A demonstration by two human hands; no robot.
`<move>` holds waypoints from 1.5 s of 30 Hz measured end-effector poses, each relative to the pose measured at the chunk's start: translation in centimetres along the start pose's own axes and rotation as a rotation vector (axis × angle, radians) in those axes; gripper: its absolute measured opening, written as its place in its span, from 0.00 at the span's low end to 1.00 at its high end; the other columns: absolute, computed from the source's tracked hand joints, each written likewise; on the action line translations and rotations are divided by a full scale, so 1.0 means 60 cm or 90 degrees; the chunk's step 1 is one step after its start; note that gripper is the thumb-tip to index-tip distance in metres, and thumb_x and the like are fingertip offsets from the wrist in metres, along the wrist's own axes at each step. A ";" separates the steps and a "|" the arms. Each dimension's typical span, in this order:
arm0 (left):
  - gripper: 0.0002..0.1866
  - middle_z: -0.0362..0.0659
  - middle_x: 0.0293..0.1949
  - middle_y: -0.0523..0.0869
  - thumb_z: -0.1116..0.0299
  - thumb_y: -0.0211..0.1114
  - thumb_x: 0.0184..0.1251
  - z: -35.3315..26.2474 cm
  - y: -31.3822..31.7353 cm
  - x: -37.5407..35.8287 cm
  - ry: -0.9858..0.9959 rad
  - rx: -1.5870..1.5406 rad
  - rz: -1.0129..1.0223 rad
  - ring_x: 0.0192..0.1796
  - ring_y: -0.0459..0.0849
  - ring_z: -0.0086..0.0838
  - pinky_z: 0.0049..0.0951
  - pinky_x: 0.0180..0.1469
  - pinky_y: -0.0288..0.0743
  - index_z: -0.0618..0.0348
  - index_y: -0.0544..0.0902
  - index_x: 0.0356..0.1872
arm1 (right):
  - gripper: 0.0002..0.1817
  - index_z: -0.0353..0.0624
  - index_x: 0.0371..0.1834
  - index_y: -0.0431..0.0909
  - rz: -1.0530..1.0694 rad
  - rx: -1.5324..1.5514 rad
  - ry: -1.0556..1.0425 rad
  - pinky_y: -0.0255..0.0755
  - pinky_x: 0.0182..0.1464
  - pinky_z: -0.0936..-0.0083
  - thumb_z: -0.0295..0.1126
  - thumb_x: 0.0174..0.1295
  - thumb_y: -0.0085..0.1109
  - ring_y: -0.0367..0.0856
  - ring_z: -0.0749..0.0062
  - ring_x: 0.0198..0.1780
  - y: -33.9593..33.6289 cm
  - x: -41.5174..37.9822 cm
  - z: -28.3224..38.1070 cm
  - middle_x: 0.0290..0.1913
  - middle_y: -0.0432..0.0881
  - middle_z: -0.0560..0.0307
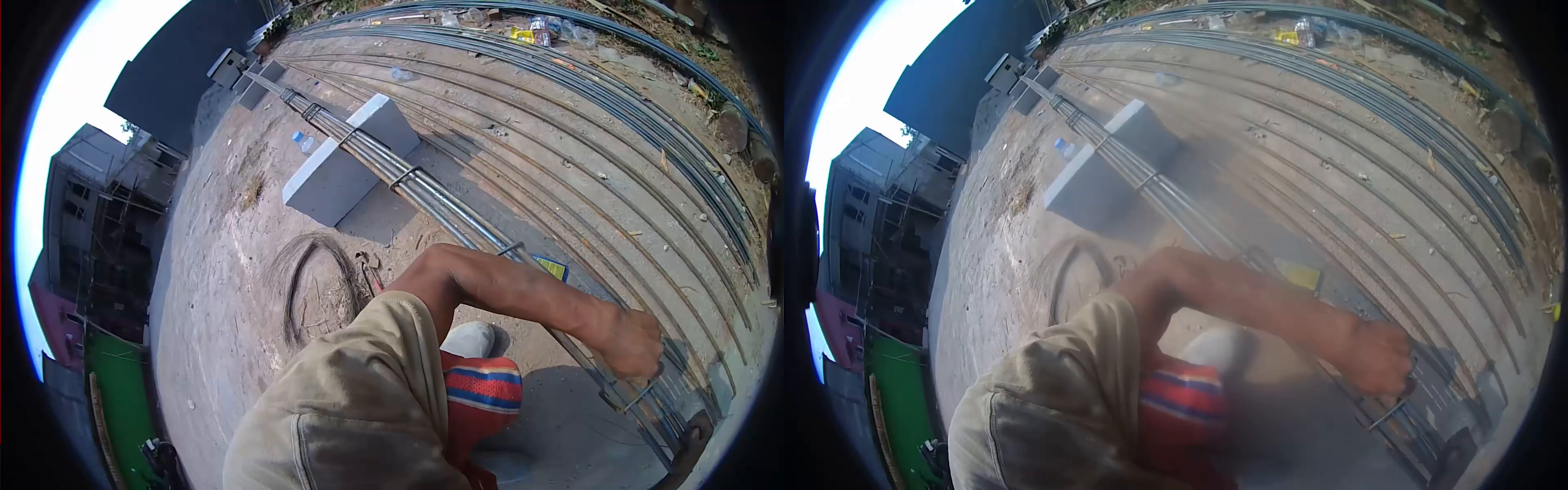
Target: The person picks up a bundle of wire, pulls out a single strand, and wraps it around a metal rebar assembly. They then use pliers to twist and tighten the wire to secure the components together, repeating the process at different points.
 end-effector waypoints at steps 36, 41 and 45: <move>0.15 0.51 0.35 0.85 0.62 0.67 0.45 0.016 0.012 0.010 -0.064 -0.109 0.044 0.42 0.83 0.48 0.44 0.45 0.76 0.56 0.84 0.36 | 0.16 0.40 0.40 0.71 0.040 -0.230 0.141 0.62 0.52 0.73 0.40 0.60 0.61 0.68 0.74 0.44 -0.001 -0.005 0.020 0.40 0.71 0.59; 0.15 0.51 0.34 0.85 0.61 0.67 0.47 0.019 0.017 0.013 -0.052 -0.117 0.035 0.41 0.83 0.48 0.44 0.44 0.76 0.56 0.84 0.36 | 0.21 0.37 0.34 0.71 0.019 -0.246 0.127 0.60 0.45 0.73 0.47 0.57 0.62 0.67 0.75 0.38 0.002 0.000 0.023 0.33 0.69 0.61; 0.14 0.51 0.33 0.84 0.60 0.66 0.49 0.017 0.007 0.007 -0.069 -0.138 0.036 0.40 0.83 0.48 0.45 0.44 0.76 0.55 0.84 0.36 | 0.32 0.33 0.20 0.71 -0.059 -0.243 0.039 0.56 0.31 0.74 0.58 0.53 0.62 0.64 0.76 0.28 0.030 0.006 0.029 0.22 0.66 0.63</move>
Point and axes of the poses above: each hand's wrist, its own x-axis towards the middle knuckle, its own y-axis out of the palm, z = x × y, the point moved 2 cm from there along x, towards the middle knuckle
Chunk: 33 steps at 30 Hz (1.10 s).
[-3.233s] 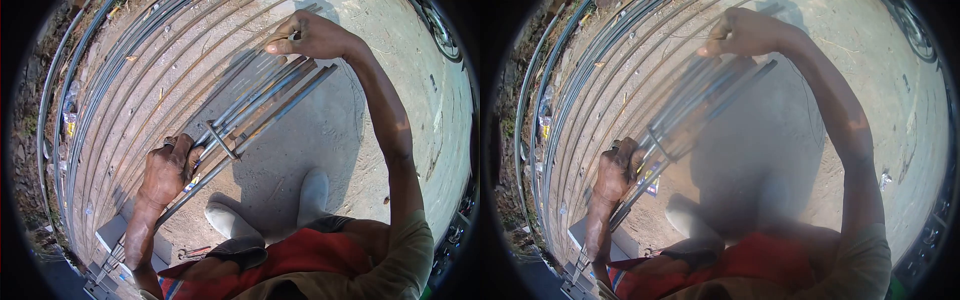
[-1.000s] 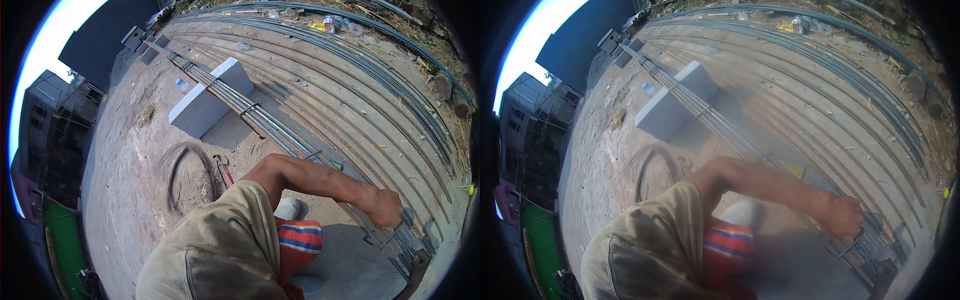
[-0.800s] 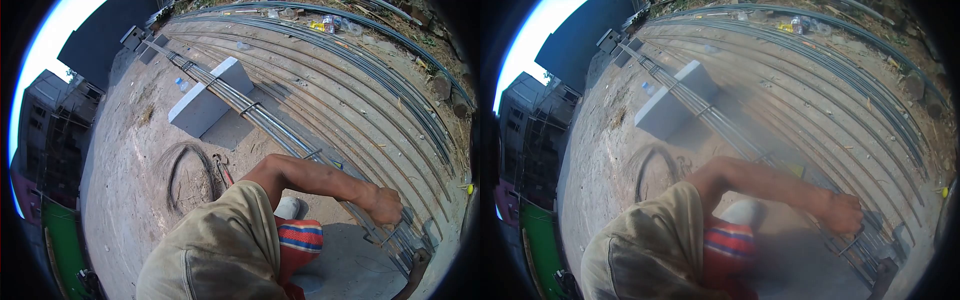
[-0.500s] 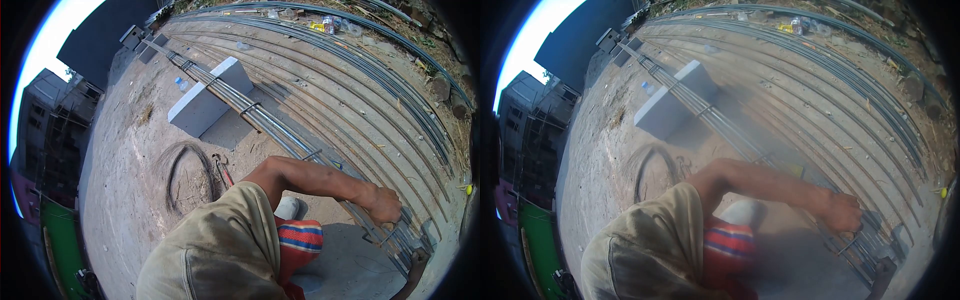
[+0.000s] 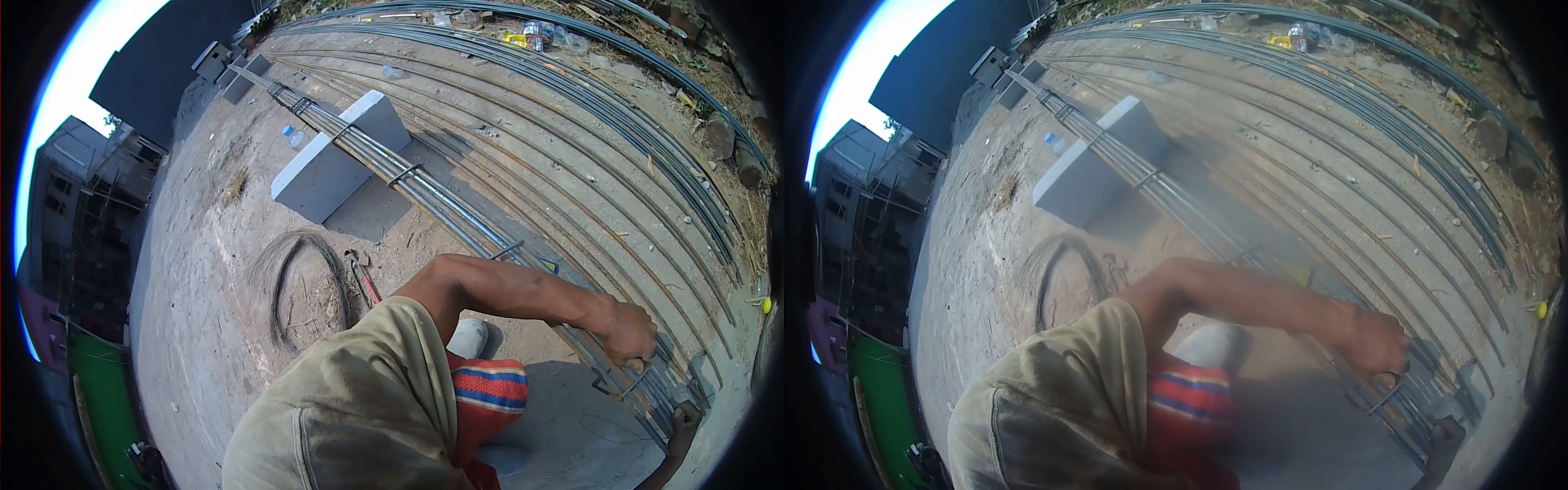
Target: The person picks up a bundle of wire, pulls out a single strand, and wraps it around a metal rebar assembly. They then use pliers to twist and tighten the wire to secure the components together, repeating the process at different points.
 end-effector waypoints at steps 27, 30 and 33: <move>0.14 0.52 0.34 0.85 0.61 0.67 0.49 0.004 0.009 0.006 0.019 0.002 0.018 0.41 0.83 0.48 0.44 0.44 0.76 0.58 0.85 0.34 | 0.21 0.39 0.43 0.71 0.045 0.003 0.107 0.64 0.52 0.74 0.44 0.58 0.64 0.69 0.76 0.43 -0.031 -0.014 -0.047 0.40 0.72 0.60; 0.14 0.52 0.34 0.85 0.61 0.67 0.48 0.003 0.009 0.007 0.021 0.010 0.024 0.41 0.83 0.48 0.44 0.44 0.76 0.59 0.85 0.34 | 0.22 0.39 0.44 0.70 0.039 0.003 0.103 0.64 0.53 0.74 0.45 0.58 0.64 0.69 0.75 0.44 -0.032 -0.016 -0.040 0.41 0.72 0.59; 0.15 0.53 0.34 0.85 0.62 0.67 0.47 0.004 0.010 0.007 0.018 0.015 0.029 0.41 0.83 0.48 0.44 0.45 0.77 0.60 0.84 0.34 | 0.22 0.38 0.44 0.70 0.091 0.002 0.119 0.64 0.53 0.74 0.44 0.58 0.64 0.69 0.75 0.44 -0.034 -0.010 -0.028 0.41 0.72 0.59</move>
Point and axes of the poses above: each hand's wrist, its own x-axis towards the middle knuckle, its own y-axis out of the palm, z = x × y, the point moved 2 cm from there along x, towards the middle knuckle
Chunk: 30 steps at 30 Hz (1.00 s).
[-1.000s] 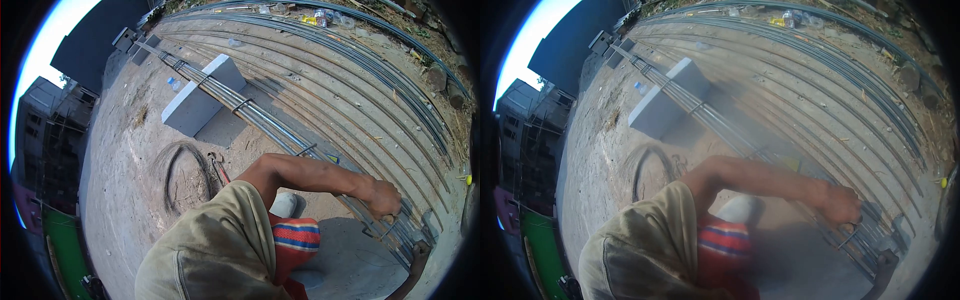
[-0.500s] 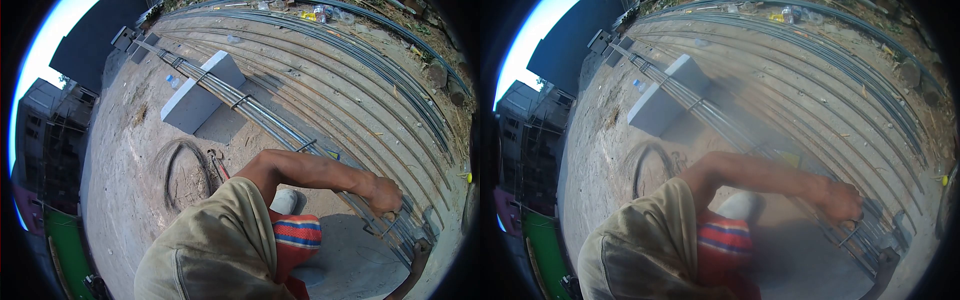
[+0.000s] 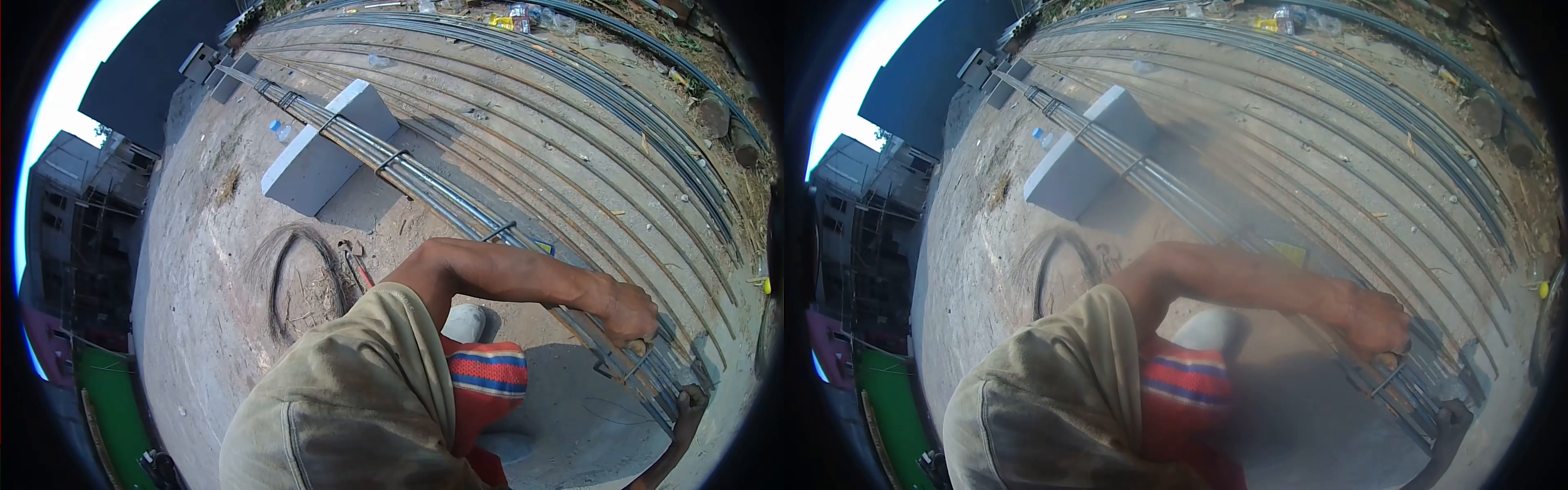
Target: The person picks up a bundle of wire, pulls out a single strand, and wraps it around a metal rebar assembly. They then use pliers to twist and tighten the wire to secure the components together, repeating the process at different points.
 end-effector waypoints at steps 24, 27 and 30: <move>0.15 0.54 0.33 0.85 0.59 0.67 0.49 0.005 0.006 0.006 -0.009 -0.004 -0.026 0.40 0.83 0.48 0.43 0.44 0.77 0.61 0.86 0.32 | 0.27 0.36 0.20 0.69 -0.050 0.010 -0.076 0.55 0.32 0.77 0.53 0.56 0.62 0.62 0.80 0.28 0.021 0.008 0.018 0.22 0.64 0.66; 0.15 0.54 0.33 0.85 0.60 0.67 0.48 0.004 0.004 0.004 -0.009 -0.016 -0.035 0.40 0.83 0.48 0.43 0.44 0.77 0.62 0.85 0.32 | 0.27 0.36 0.21 0.70 -0.067 0.016 -0.087 0.56 0.32 0.77 0.53 0.55 0.62 0.63 0.79 0.28 0.022 0.005 0.020 0.22 0.65 0.65; 0.15 0.54 0.33 0.85 0.61 0.67 0.47 0.004 -0.001 -0.001 -0.014 -0.024 -0.042 0.40 0.83 0.49 0.43 0.45 0.77 0.62 0.85 0.32 | 0.27 0.36 0.21 0.70 -0.070 0.016 -0.079 0.56 0.32 0.78 0.53 0.55 0.62 0.63 0.80 0.28 0.025 0.001 0.032 0.22 0.65 0.65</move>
Point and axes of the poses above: each hand's wrist, its own x-axis towards the middle knuckle, its own y-axis out of the palm, z = x × y, the point moved 2 cm from there along x, towards the middle knuckle
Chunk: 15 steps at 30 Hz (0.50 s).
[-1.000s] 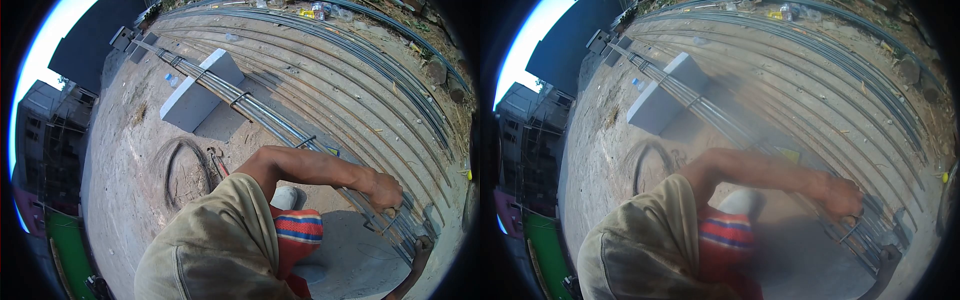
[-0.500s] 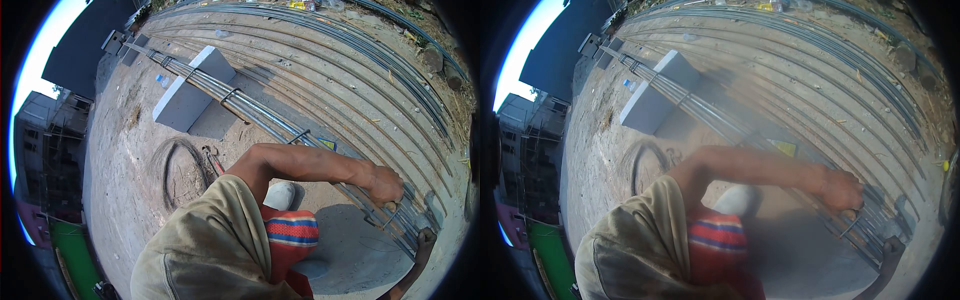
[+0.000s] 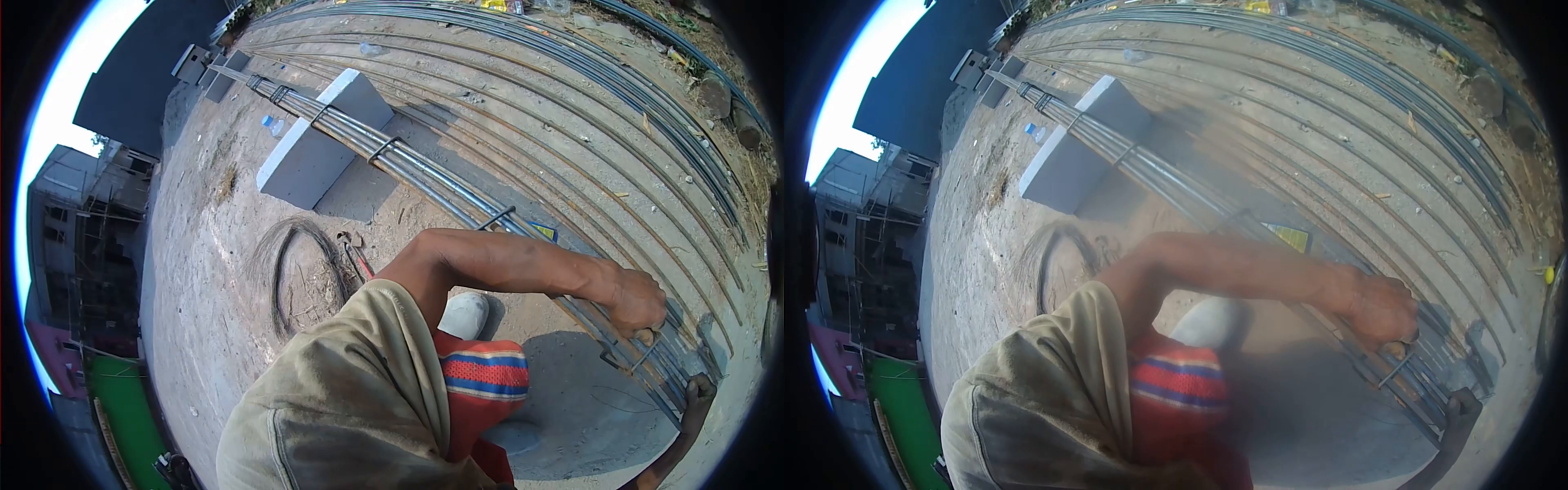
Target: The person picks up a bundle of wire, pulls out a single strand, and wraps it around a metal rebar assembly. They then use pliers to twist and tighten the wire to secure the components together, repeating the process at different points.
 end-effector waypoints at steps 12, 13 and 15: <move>0.15 0.56 0.24 0.82 0.59 0.59 0.65 -0.038 -0.055 -0.023 -0.014 -0.102 0.027 0.32 0.82 0.51 0.46 0.37 0.75 0.63 0.80 0.37 | 0.08 0.38 0.30 0.81 0.027 0.074 0.136 0.68 0.34 0.86 0.28 0.50 0.69 0.75 0.86 0.30 0.011 -0.002 0.059 0.27 0.80 0.66; 0.14 0.55 0.24 0.82 0.59 0.59 0.65 -0.039 -0.056 -0.023 -0.029 -0.091 0.030 0.32 0.82 0.51 0.46 0.37 0.75 0.63 0.80 0.37 | 0.08 0.38 0.31 0.82 0.007 0.068 0.154 0.69 0.35 0.86 0.28 0.50 0.69 0.75 0.86 0.30 0.009 -0.004 0.061 0.28 0.80 0.65; 0.14 0.56 0.25 0.82 0.60 0.60 0.64 -0.042 -0.059 -0.022 0.002 -0.068 0.014 0.33 0.82 0.51 0.46 0.37 0.75 0.63 0.79 0.37 | 0.09 0.38 0.33 0.82 -0.008 0.078 0.174 0.70 0.36 0.86 0.28 0.49 0.70 0.76 0.85 0.31 0.012 -0.008 0.063 0.28 0.81 0.65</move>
Point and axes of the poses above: each hand's wrist, its own x-axis towards the middle knuckle, its own y-axis out of the palm, z = x × y, the point moved 2 cm from there along x, towards the middle knuckle
